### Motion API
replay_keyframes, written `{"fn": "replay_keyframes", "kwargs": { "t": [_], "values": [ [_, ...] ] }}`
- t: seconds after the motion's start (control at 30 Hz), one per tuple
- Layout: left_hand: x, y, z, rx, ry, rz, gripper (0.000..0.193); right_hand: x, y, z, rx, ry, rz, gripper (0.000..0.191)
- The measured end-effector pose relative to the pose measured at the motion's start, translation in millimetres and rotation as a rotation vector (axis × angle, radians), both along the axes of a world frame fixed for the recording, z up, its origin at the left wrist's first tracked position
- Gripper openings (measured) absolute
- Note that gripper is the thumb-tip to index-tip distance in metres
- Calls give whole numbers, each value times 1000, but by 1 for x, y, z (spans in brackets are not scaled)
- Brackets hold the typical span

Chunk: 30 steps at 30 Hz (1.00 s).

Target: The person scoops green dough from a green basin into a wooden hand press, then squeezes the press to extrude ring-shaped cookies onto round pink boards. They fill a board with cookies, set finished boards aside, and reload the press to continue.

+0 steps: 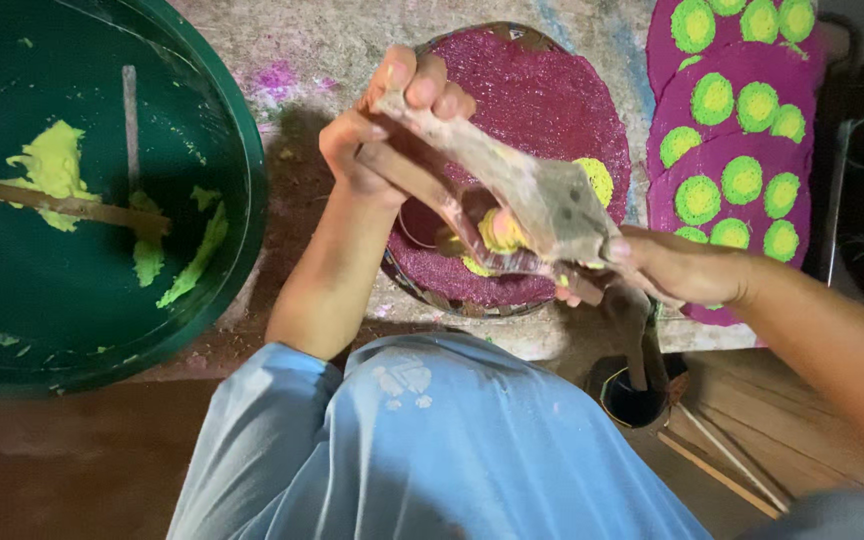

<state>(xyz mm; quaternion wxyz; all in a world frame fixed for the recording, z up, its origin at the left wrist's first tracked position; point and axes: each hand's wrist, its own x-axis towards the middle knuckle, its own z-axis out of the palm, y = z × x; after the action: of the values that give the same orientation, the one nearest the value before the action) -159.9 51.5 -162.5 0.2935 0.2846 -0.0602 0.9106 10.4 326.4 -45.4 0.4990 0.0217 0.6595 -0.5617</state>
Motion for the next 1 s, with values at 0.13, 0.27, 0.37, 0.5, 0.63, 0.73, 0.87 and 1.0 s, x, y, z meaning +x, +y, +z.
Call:
{"fn": "replay_keyframes", "kwargs": {
  "t": [0.13,0.27,0.37,0.5,0.63,0.73,0.87,1.0],
  "values": [
    [-7,5,-18,-63,-183,34,38,-19,-13,-9,152,-144,-113,88],
    [-10,9,-39,147,-283,19,27,-29,-31,-17,239,-54,-50,88],
    [-19,0,-52,245,-272,10,26,-34,-48,-19,406,49,44,90],
    [-30,-15,-64,226,-156,49,22,-39,-70,-22,466,129,62,81],
    [-19,-3,-74,203,-209,146,30,-35,-75,-19,319,-11,-71,78],
    [-11,19,-78,267,-236,107,31,-31,-68,-15,436,-13,-131,75],
    [-26,34,-75,264,-182,65,30,-29,-63,-13,648,222,-79,72],
    [-49,23,-64,216,-86,50,32,-34,-70,-21,588,358,-90,64]
  ]
}}
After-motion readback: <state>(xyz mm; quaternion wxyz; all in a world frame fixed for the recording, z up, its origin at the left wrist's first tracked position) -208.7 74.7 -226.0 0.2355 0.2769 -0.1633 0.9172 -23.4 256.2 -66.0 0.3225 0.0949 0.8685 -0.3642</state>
